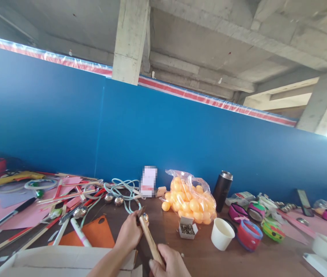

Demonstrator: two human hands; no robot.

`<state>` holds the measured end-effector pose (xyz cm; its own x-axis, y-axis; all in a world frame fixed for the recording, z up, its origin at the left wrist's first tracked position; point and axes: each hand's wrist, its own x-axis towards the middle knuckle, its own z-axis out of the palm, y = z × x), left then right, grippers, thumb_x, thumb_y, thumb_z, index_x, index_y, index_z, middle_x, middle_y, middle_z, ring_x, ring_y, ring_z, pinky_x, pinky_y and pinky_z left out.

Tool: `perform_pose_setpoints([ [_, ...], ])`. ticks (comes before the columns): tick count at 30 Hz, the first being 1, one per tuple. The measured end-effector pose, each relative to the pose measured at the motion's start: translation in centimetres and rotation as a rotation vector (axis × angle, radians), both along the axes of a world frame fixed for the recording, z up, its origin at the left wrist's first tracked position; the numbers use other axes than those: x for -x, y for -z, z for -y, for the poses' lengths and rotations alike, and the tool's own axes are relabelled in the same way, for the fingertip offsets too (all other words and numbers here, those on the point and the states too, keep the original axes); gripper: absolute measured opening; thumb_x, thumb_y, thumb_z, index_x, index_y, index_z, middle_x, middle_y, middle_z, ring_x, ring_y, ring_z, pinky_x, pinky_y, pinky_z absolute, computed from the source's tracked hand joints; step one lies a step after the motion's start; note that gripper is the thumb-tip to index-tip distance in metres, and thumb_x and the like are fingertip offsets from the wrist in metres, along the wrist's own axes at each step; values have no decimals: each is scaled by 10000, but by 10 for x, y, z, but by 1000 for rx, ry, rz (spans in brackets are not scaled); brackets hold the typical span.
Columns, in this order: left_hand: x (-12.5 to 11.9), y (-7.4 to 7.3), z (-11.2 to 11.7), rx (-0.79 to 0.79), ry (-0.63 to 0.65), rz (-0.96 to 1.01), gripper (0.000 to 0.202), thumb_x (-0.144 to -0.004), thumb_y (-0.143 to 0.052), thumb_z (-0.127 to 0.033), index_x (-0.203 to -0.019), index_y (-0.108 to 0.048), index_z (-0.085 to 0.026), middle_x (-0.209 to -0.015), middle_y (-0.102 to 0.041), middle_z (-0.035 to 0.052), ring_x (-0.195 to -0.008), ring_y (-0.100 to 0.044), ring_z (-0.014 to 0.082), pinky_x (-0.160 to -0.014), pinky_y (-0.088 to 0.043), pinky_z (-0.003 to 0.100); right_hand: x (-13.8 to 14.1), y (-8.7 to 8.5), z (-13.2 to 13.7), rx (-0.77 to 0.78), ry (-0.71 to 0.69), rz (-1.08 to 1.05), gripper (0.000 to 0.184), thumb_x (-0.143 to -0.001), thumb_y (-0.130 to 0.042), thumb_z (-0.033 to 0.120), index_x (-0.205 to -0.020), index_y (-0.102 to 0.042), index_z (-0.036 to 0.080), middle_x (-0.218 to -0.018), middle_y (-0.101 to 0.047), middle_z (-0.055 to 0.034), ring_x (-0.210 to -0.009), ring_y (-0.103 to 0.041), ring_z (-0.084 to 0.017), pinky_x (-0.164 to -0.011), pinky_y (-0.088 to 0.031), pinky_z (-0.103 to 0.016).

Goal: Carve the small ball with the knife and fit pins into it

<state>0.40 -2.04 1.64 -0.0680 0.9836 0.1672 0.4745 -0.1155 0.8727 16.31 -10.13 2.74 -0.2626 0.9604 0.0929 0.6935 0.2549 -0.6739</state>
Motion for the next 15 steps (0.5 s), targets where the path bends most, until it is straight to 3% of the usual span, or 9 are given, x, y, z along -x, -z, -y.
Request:
perform_pose_setpoints([
  [5,1,3,-1,-37,-4,23,329,-702,-565,-306,-1000,-570,-164,-956,-665,85,-889,-615,204,-753,-410,249,0,-3,1,17,-13,-21,98,-748,-491,264,-735,-524,173,-649,-673,-28,-609,-622,-146,-508,-366,-175],
  [9,0,7,-4,-76,14,71,315,-729,-527,-303,-1012,-561,-168,-855,-670,55,-789,-628,183,-715,-426,249,2,-9,3,-22,-26,-67,145,-772,-475,275,-780,-556,156,-644,-686,-45,-583,-629,-149,-504,-375,-178],
  [15,-1,12,-11,-93,-92,108,327,-707,-538,-281,-1000,-569,-141,-813,-648,45,-719,-617,162,-688,-452,256,1,-12,4,-101,20,-94,176,-804,-440,283,-863,-549,159,-635,-677,-37,-584,-616,-147,-542,-397,-189],
])
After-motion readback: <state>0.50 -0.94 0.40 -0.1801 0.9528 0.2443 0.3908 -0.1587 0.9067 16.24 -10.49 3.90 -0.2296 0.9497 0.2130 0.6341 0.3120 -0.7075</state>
